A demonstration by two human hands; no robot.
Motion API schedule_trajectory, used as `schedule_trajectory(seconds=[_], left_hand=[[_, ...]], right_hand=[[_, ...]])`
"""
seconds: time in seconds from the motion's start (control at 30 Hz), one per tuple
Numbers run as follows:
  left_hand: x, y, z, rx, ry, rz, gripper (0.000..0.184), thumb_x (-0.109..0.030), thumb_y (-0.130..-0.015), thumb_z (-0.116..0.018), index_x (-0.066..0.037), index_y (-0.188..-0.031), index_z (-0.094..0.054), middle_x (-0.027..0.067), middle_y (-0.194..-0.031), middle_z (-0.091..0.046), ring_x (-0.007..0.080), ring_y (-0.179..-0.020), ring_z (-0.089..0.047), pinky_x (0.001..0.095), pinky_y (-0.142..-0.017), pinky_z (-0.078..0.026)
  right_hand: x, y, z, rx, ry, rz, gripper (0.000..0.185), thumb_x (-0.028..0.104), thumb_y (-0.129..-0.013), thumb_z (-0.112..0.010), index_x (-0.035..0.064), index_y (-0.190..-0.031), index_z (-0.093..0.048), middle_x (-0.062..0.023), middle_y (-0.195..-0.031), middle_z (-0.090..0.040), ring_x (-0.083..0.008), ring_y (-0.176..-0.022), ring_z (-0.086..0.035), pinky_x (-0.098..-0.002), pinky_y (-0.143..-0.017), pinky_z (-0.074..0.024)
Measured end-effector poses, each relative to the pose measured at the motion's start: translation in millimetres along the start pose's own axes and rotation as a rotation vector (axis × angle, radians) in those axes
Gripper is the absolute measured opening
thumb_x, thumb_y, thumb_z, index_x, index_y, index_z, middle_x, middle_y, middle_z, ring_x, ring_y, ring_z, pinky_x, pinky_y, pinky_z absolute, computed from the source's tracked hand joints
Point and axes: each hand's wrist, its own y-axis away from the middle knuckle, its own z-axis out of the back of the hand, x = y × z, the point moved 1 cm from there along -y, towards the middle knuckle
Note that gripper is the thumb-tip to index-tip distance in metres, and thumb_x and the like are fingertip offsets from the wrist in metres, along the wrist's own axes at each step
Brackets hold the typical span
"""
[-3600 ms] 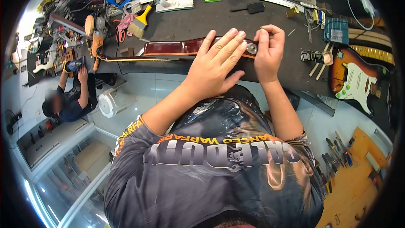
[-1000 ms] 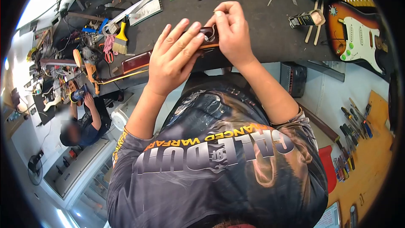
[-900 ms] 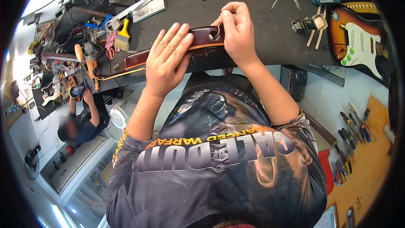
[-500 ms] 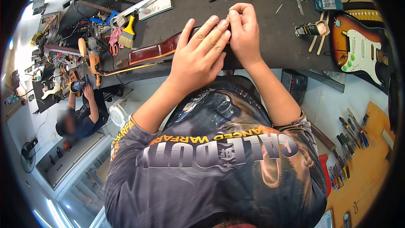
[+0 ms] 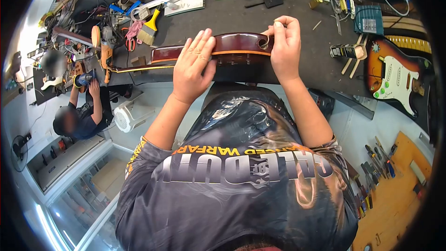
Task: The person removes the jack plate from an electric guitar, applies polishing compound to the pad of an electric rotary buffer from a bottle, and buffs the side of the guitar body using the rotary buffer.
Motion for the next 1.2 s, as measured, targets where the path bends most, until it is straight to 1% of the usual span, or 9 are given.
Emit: schedule_trajectory(seconds=[0.13, 0.3, 0.4, 0.5, 0.57, 0.63, 0.73, 1.03, 1.2], left_hand=[[30.4, 34.8, 9.7, 0.055, -0.133, 0.078, 0.064, -0.013, -0.103, -0.076, -0.003, -0.165, -0.061, 0.0176, -0.174, -0.058, 0.0361, -0.161, -0.055, 0.0540, -0.136, -0.036], [48.3, 61.0, 28.2, 0.084, -0.542, 0.156, 0.065, -0.043, -0.108, -0.074, -0.005, -0.161, -0.064, 0.0132, -0.178, -0.054, 0.0312, -0.171, -0.040, 0.0747, -0.137, -0.001], [30.5, 57.3, 13.1, 0.039, -0.433, 0.310, 0.070, -0.049, -0.109, -0.072, -0.002, -0.161, -0.063, 0.0139, -0.179, -0.051, 0.0313, -0.171, -0.041, 0.0748, -0.137, -0.002], [-8.9, 38.7, -18.8, -0.064, 0.063, 0.270, 0.107, -0.064, -0.105, -0.074, 0.011, -0.172, -0.040, 0.0321, -0.182, -0.036, 0.0458, -0.174, -0.027, 0.0658, -0.141, -0.010], [-34.9, 11.4, -17.0, -0.080, 0.137, 0.173, 0.107, -0.063, -0.099, -0.080, 0.003, -0.174, -0.041, 0.0321, -0.183, -0.033, 0.0512, -0.173, -0.025, 0.0677, -0.139, -0.015], [-57.7, -16.3, -7.7, -0.034, 0.125, -0.077, 0.095, -0.057, -0.088, -0.090, -0.008, -0.163, -0.059, 0.0227, -0.179, -0.045, 0.0453, -0.169, -0.036, 0.0708, -0.136, -0.021], [-83.9, -23.2, -27.8, -0.088, 0.095, -0.280, 0.089, -0.058, -0.093, -0.084, -0.004, -0.160, -0.062, 0.0156, -0.173, -0.056, 0.0317, -0.166, -0.044, 0.0657, -0.138, -0.024], [-32.2, 29.0, -8.4, -0.136, 0.036, -0.054, 0.096, -0.044, -0.093, -0.088, -0.011, -0.174, -0.047, 0.0148, -0.183, -0.043, 0.0344, -0.169, -0.040, 0.0602, -0.136, -0.031], [45.7, 83.1, 4.1, 0.041, -0.438, 0.060, 0.090, -0.039, -0.095, -0.085, -0.014, -0.173, -0.050, 0.0115, -0.181, -0.047, 0.0305, -0.170, -0.040, 0.0695, -0.136, -0.024]], right_hand=[[-6.9, 1.3, 1.1, 0.007, -0.022, 0.000, 0.011, 0.014, -0.123, -0.052, 0.0031, -0.125, -0.053, -0.0072, -0.085, -0.074, -0.0105, -0.077, -0.071, -0.0276, -0.072, -0.0580], [-6.7, 5.5, 3.7, 0.013, 0.024, 0.001, 0.013, 0.018, -0.124, -0.053, 0.0052, -0.126, -0.055, -0.0083, -0.089, -0.077, -0.0088, -0.079, -0.068, -0.0268, -0.075, -0.0559], [-10.1, 7.0, 7.1, 0.008, 0.038, 0.007, 0.013, 0.018, -0.123, -0.054, 0.0061, -0.127, -0.056, -0.0067, -0.096, -0.076, -0.0087, -0.086, -0.068, -0.0258, -0.078, -0.0560], [-9.1, 6.8, 6.0, 0.008, 0.051, 0.026, 0.014, 0.018, -0.124, -0.052, 0.0055, -0.127, -0.056, -0.0064, -0.095, -0.075, -0.0100, -0.086, -0.068, -0.0261, -0.081, -0.0570], [-3.9, 8.8, 5.8, 0.004, 0.081, -0.007, 0.014, 0.018, -0.123, -0.052, 0.0060, -0.127, -0.057, -0.0050, -0.095, -0.074, -0.0096, -0.087, -0.066, -0.0260, -0.080, -0.0551], [-10.9, 5.9, 10.5, 0.002, 0.150, 0.034, 0.013, 0.019, -0.123, -0.053, 0.0071, -0.127, -0.057, -0.0044, -0.097, -0.073, -0.0093, -0.087, -0.065, -0.0259, -0.077, -0.0528], [-0.1, 11.6, 11.1, 0.018, 0.041, -0.020, 0.020, 0.025, -0.122, -0.059, 0.0064, -0.130, -0.058, -0.0072, -0.103, -0.073, -0.0124, -0.090, -0.067, -0.0282, -0.082, -0.0566], [-7.1, 10.4, 14.6, -0.103, 0.225, 0.054, 0.020, 0.021, -0.124, -0.054, 0.0031, -0.131, -0.059, -0.0068, -0.101, -0.072, -0.0105, -0.087, -0.066, -0.0280, -0.082, -0.0557], [-15.8, -2.0, 21.8, -0.131, 0.268, 0.119, 0.019, 0.020, -0.123, -0.055, 0.0026, -0.131, -0.058, -0.0063, -0.096, -0.071, -0.0107, -0.084, -0.065, -0.0273, -0.078, -0.0546]])
